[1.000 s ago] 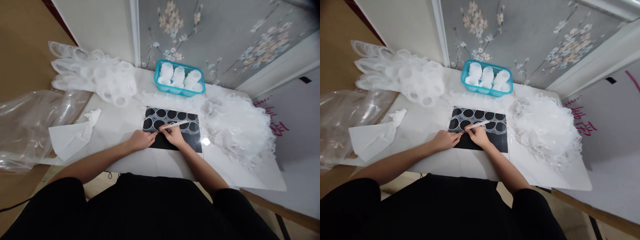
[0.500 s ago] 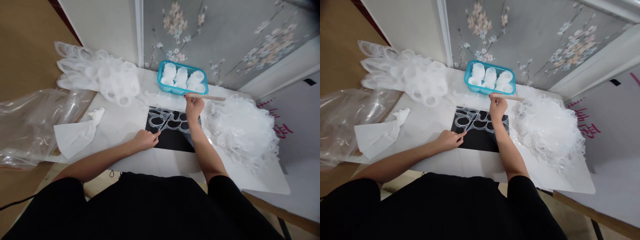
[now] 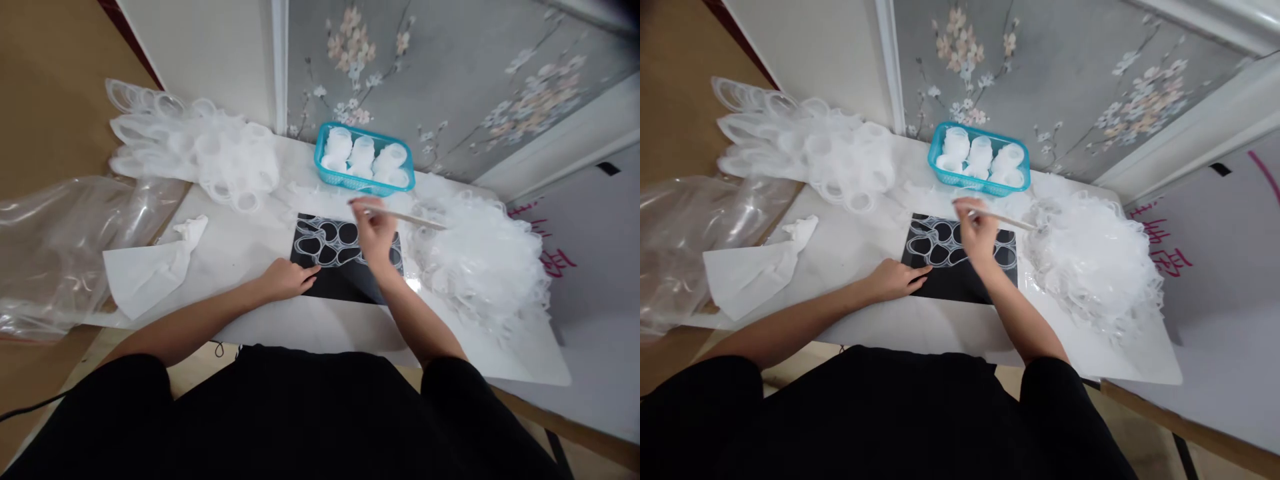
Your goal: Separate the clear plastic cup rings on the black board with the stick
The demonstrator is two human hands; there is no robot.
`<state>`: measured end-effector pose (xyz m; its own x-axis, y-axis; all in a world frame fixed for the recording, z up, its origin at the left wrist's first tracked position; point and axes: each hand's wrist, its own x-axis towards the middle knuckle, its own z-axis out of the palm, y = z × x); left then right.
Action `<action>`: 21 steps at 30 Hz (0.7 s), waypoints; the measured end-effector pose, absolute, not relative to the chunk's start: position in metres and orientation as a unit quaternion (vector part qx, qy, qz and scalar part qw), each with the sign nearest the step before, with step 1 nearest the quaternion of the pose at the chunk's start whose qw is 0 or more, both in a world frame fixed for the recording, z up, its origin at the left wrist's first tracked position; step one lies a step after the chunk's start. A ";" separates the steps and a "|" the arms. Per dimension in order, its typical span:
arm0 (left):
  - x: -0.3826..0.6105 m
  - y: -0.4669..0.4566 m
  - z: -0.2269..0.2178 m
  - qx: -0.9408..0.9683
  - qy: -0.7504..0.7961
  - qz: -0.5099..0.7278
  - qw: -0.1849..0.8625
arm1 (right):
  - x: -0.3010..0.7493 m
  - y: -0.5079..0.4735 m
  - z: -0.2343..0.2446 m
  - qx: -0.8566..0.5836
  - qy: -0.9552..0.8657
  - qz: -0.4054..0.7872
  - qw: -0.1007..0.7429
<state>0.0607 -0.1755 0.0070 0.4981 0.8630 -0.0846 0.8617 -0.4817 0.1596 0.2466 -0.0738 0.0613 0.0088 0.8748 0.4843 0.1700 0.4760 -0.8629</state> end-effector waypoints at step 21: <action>0.060 -0.177 0.019 0.791 0.606 -0.058 0.063 | 0.229 -0.108 -0.003 -0.394 -0.764 0.394 0.325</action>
<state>0.0595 -0.1768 0.0190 0.2591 0.9510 -0.1686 0.9657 -0.2580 0.0284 0.2293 -0.1077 -0.0029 -0.4773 0.8589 0.1858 0.3458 0.3780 -0.8588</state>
